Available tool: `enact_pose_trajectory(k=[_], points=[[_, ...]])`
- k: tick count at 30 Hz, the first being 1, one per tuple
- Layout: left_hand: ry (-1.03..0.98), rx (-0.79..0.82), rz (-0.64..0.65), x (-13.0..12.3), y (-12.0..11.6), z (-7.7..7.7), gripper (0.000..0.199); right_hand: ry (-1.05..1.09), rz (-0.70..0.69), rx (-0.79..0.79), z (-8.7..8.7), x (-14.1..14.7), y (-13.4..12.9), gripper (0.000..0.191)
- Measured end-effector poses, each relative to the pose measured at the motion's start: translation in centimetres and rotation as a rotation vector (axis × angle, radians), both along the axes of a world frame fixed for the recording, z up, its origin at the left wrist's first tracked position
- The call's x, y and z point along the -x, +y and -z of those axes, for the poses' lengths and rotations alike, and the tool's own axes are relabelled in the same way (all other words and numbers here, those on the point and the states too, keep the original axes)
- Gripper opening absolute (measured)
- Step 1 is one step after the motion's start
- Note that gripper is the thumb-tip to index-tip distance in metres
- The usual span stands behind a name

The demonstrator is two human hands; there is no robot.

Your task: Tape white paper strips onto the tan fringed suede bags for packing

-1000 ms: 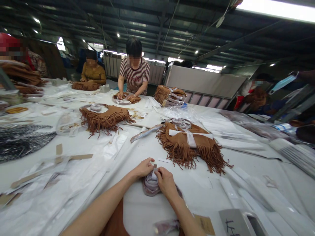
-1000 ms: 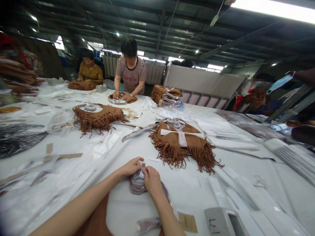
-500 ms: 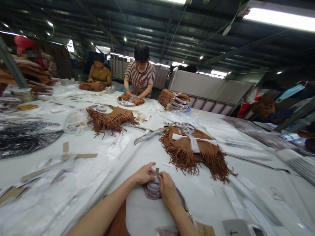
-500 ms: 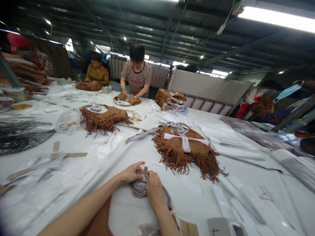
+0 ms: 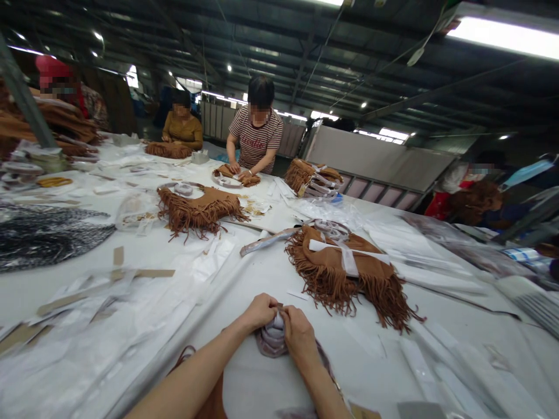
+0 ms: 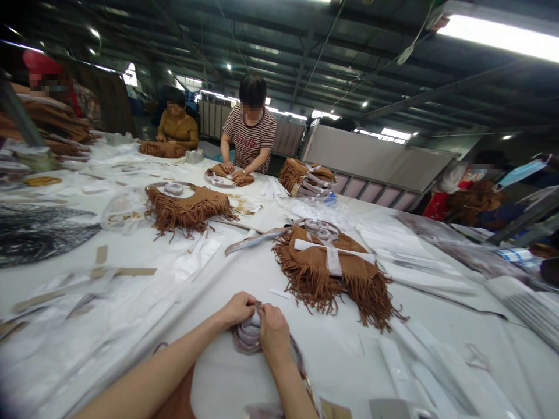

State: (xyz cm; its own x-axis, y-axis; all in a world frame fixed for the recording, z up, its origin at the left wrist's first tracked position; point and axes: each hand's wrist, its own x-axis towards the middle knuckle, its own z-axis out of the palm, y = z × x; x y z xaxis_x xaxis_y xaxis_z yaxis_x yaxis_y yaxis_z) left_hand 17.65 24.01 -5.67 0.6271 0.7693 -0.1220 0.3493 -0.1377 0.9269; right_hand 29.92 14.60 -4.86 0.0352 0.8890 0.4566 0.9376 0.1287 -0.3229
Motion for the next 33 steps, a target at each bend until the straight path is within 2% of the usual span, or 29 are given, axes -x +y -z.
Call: enact_pose_trajectory(k=[5,13,19,20,24,30,33], points=[[-0.003,-0.117,-0.004,0.6,-0.1,-0.3,0.022,0.029,-0.111,0.025,-0.7,-0.1,0.4,0.027],[0.045,-0.147,-0.096,0.2,0.0,-0.2,0.022,0.15,0.045,0.081,-0.6,0.5,1.3,0.021],[0.031,-0.076,0.008,1.4,0.1,-1.2,0.012,0.149,0.098,0.136,-0.7,0.6,1.1,0.018],[0.017,-0.061,0.023,1.6,0.0,-1.3,0.016,0.147,0.094,0.13,-0.6,0.6,1.0,0.019],[-0.082,0.048,0.009,1.9,-0.1,-1.1,0.051,0.171,0.073,0.131,-0.6,0.6,1.2,0.021],[-0.08,0.114,-0.12,0.9,-0.1,0.1,0.052,0.294,0.173,0.185,-1.2,1.0,2.2,0.008],[-0.066,0.125,-0.154,0.6,0.0,0.3,0.055,0.139,0.107,0.085,-1.2,1.2,1.6,0.01]])
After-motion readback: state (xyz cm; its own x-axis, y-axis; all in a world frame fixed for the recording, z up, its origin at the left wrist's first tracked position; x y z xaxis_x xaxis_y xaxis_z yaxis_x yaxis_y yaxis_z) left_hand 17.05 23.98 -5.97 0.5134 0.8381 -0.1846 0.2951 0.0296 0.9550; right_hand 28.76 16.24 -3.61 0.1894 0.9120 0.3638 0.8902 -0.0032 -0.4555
